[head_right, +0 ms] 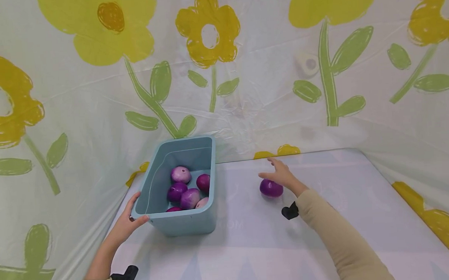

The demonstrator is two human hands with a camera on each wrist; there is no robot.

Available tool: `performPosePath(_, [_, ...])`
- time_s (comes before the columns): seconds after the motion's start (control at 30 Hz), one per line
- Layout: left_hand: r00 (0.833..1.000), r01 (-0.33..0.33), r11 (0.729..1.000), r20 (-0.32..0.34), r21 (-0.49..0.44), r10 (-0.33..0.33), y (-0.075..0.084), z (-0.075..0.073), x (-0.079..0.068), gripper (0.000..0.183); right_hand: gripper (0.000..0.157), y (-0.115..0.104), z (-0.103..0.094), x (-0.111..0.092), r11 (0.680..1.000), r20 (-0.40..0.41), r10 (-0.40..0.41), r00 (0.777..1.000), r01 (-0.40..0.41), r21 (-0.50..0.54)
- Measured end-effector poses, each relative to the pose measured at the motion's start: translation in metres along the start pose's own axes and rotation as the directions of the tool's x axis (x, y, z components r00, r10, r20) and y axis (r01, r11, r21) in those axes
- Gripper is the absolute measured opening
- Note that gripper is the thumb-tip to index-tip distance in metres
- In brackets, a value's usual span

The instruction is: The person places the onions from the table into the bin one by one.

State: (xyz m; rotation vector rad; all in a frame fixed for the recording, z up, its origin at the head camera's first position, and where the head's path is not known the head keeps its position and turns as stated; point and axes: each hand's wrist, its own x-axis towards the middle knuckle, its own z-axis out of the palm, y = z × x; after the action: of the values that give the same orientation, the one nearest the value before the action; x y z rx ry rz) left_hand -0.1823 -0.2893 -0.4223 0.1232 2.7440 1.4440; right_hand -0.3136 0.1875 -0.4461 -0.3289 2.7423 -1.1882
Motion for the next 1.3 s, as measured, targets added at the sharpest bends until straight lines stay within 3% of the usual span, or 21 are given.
performPosePath(0.3, [1.0, -0.001, 1.0, 0.004, -0.011, 0.001, -0.001, 0.0, 0.0, 0.088, 0.086, 0.041, 0.026, -0.007, 0.998, -0.04, 0.061, 0.997, -0.062, -0.01])
performPosePath(0.6, [1.0, 0.006, 1.0, 0.005, -0.017, -0.005, -0.002, 0.001, -0.001, 0.088, 0.089, 0.057, 0.049, -0.011, 0.995, -0.052, 0.092, 0.994, -0.089, 0.045])
performPosePath(0.9, [1.0, -0.007, 1.0, -0.005, -0.007, 0.007, -0.001, 0.001, 0.0, 0.087, 0.086, 0.051, 0.055, -0.011, 0.995, -0.035, 0.079, 0.996, -0.077, 0.057])
performPosePath(1.3, [1.0, 0.001, 1.0, -0.007, -0.006, -0.001, 0.0, 0.001, 0.001, 0.087, 0.082, 0.028, 0.038, -0.005, 0.997, -0.035, 0.057, 0.998, -0.056, 0.052])
